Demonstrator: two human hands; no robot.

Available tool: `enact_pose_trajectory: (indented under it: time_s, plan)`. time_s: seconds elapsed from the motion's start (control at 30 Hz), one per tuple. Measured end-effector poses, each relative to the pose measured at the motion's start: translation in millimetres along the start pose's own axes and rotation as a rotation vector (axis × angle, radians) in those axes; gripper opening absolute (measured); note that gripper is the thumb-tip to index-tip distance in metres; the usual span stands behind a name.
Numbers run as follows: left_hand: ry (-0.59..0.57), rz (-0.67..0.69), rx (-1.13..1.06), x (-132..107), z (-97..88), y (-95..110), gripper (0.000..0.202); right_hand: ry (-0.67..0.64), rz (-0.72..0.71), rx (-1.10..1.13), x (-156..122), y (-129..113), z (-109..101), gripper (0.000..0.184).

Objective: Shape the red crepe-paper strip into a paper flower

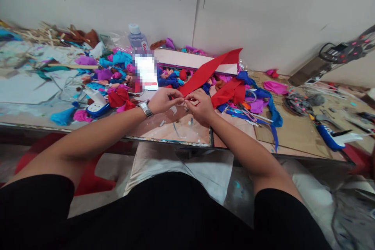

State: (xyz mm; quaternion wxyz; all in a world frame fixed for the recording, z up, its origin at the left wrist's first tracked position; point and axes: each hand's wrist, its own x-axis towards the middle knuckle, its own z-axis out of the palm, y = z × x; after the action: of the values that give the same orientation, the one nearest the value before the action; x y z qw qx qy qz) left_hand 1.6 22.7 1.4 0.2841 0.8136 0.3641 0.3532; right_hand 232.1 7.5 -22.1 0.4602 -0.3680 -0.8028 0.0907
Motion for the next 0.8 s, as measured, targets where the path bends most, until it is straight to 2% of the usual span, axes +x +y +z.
enact_pose_trajectory:
  time_s: [0.17,0.33,0.53,0.8]
  plan:
    - [0.011,0.037,-0.012,-0.3,1.0,-0.6,0.027,0.021,-0.001,-0.005,-0.3,1.3,1.4,0.016]
    - [0.033,0.058,-0.021,-0.2,2.3,-1.8,0.029,0.046,0.064,-0.001,-1.3,0.5,2.4,0.016]
    - [0.043,0.063,-0.038,-0.8,3.9,-0.5,0.026,0.087,0.070,-0.029,-1.0,0.6,0.9,0.015]
    - [0.053,0.081,-0.020,-1.0,5.3,-2.1,0.031,0.041,0.067,-0.015,-1.2,-0.4,-0.8,0.027]
